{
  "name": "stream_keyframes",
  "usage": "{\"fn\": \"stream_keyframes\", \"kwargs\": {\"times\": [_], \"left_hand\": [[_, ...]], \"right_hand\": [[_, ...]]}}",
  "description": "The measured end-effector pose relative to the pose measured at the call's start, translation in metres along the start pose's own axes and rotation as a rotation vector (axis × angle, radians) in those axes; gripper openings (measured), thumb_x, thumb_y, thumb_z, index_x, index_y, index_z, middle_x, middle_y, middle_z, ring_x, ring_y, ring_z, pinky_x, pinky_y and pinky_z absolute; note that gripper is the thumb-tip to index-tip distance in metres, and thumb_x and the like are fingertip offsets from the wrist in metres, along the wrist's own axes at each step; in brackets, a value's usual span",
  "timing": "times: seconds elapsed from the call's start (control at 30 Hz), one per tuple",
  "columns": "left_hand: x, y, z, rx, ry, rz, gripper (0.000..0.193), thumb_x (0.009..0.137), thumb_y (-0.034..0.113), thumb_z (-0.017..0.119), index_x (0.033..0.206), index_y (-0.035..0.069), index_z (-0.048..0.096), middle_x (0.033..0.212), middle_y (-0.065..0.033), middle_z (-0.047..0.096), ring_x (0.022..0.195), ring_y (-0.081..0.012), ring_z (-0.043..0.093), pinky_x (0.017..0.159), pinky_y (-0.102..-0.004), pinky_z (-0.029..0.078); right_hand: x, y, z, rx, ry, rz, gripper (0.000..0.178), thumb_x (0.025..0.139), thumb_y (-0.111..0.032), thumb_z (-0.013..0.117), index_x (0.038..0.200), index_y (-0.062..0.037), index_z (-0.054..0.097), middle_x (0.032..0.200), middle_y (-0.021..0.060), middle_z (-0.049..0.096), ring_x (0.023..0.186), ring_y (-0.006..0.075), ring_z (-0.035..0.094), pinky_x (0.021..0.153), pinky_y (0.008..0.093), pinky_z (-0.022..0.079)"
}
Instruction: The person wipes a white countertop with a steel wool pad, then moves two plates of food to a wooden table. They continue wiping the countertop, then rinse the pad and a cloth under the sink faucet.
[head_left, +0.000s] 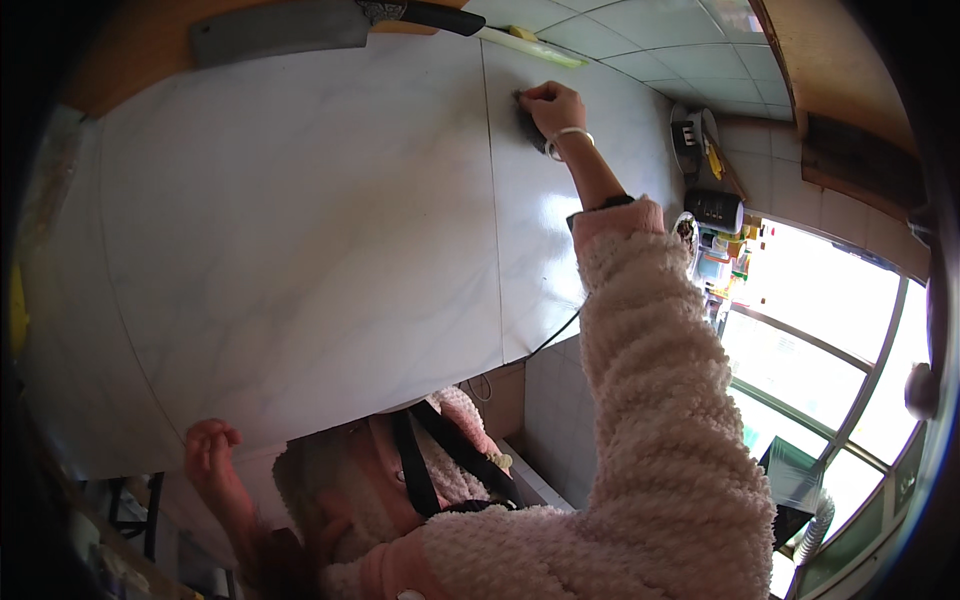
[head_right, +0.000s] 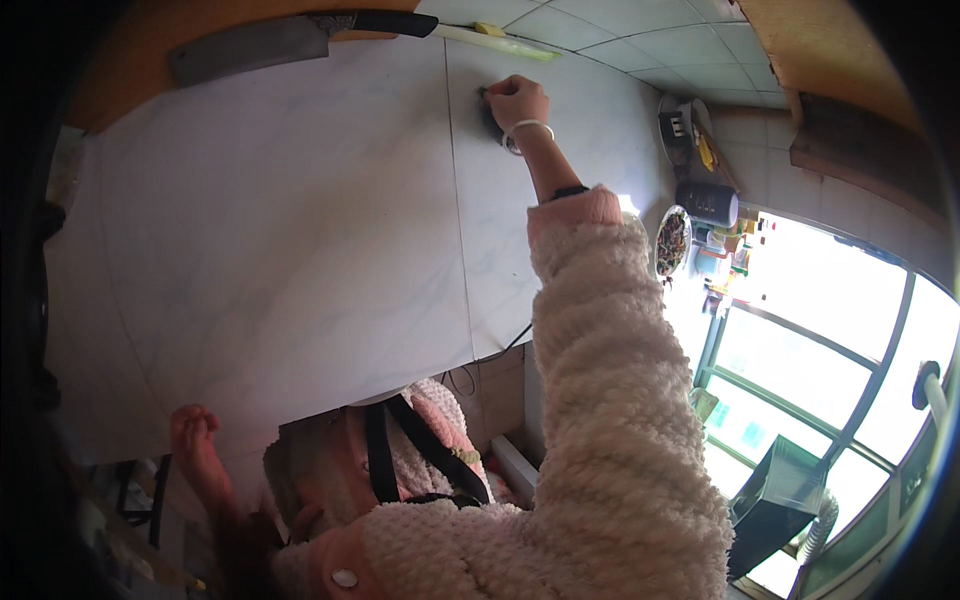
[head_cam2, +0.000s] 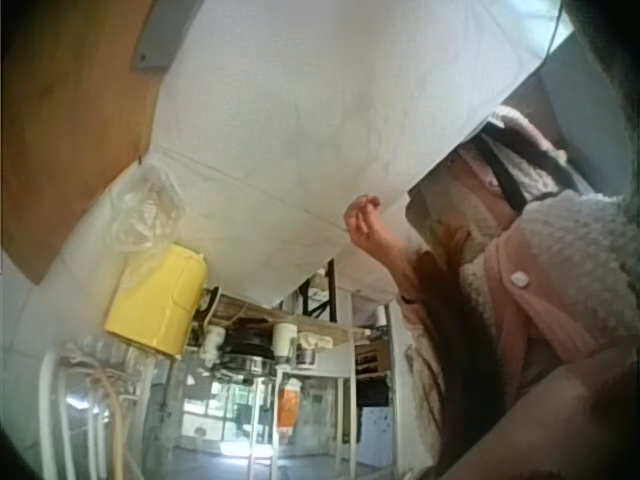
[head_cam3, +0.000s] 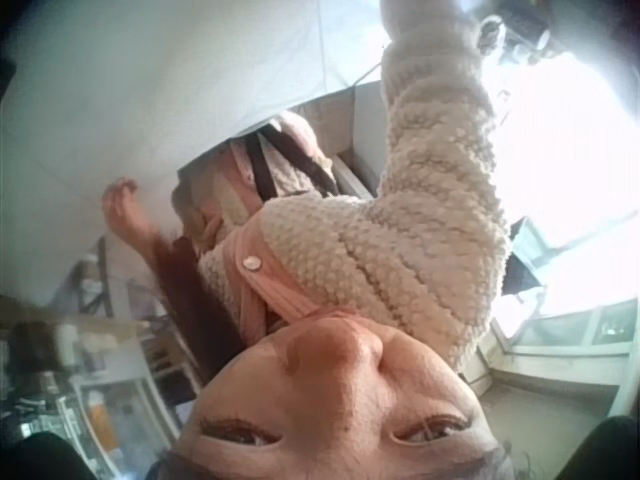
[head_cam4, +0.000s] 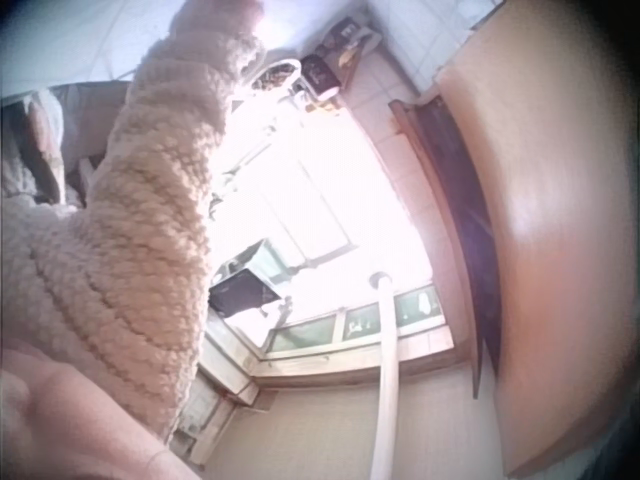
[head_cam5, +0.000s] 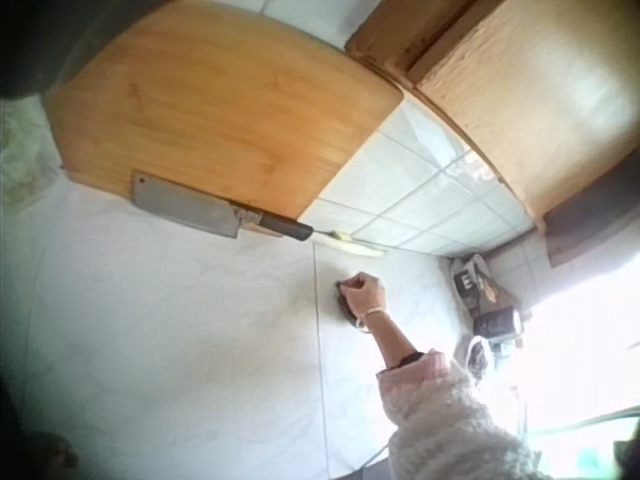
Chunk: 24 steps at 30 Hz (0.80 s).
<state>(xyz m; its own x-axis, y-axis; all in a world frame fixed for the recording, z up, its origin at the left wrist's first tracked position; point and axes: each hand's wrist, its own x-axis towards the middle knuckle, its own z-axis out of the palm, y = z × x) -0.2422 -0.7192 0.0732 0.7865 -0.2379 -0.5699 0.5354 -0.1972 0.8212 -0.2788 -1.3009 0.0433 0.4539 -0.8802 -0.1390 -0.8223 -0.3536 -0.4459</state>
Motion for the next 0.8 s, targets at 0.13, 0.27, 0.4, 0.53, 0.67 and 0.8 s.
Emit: {"fn": "stream_keyframes", "kwargs": {"times": [0.13,0.27,0.4,0.53,0.67,0.8], "left_hand": [[0.000,0.000,0.006,-0.035,0.013,-0.002,0.007,0.087,0.008,0.051,0.092,0.005,0.056,0.088,-0.0043,0.054,0.076,-0.0147,0.049,0.074,-0.0279,0.042],[-0.001,-0.010,0.002,-0.023,0.061,-0.010,0.008,0.086,0.007,0.053,0.092,0.004,0.057,0.086,-0.0048,0.054,0.075,-0.0153,0.050,0.073,-0.0281,0.043],[0.004,-0.019,0.002,-0.039,0.012,-0.008,0.009,0.085,0.005,0.053,0.093,0.003,0.057,0.086,-0.0054,0.055,0.075,-0.0159,0.052,0.073,-0.0278,0.043],[0.027,-0.014,0.026,-0.043,-0.109,-0.017,0.010,0.085,0.003,0.051,0.093,0.002,0.058,0.086,-0.0052,0.056,0.076,-0.0153,0.053,0.073,-0.0272,0.044],[0.054,-0.002,0.060,0.049,-0.306,0.067,0.009,0.086,0.003,0.051,0.091,0.002,0.058,0.084,-0.0054,0.058,0.077,-0.0142,0.054,0.074,-0.0270,0.043],[0.052,-0.003,0.082,0.081,-0.408,0.094,0.009,0.087,0.002,0.049,0.090,0.001,0.057,0.082,-0.0057,0.059,0.075,-0.0134,0.054,0.074,-0.0267,0.044]], "right_hand": [[0.008,0.005,0.003,-0.075,0.012,-0.021,0.013,0.071,-0.020,0.073,0.080,-0.0102,0.071,0.082,0.0073,0.069,0.079,0.0198,0.065,0.076,0.0310,0.050],[0.013,0.013,0.007,-0.067,0.139,-0.107,0.016,0.074,-0.022,0.071,0.082,-0.0085,0.071,0.084,0.0090,0.069,0.078,0.0228,0.065,0.074,0.0330,0.050],[-0.046,-0.005,0.048,-0.132,0.387,-0.344,0.011,0.078,-0.017,0.067,0.076,-0.0063,0.065,0.073,0.0132,0.063,0.066,0.0305,0.061,0.064,0.0423,0.049],[-0.179,-0.029,0.130,-0.060,0.172,-0.911,0.015,0.070,-0.008,0.068,0.083,-0.0148,0.063,0.086,0.0028,0.061,0.082,0.0243,0.056,0.070,0.0372,0.043],[-0.241,0.031,0.124,0.088,-0.006,-0.782,0.021,0.071,-0.009,0.067,0.091,-0.0159,0.068,0.096,0.0023,0.061,0.088,0.0245,0.057,0.082,0.0413,0.043],[-0.205,0.153,0.019,-0.101,0.507,-0.369,0.018,0.076,-0.011,0.064,0.093,-0.0124,0.069,0.093,0.0055,0.065,0.087,0.0278,0.057,0.078,0.0394,0.043]]}}
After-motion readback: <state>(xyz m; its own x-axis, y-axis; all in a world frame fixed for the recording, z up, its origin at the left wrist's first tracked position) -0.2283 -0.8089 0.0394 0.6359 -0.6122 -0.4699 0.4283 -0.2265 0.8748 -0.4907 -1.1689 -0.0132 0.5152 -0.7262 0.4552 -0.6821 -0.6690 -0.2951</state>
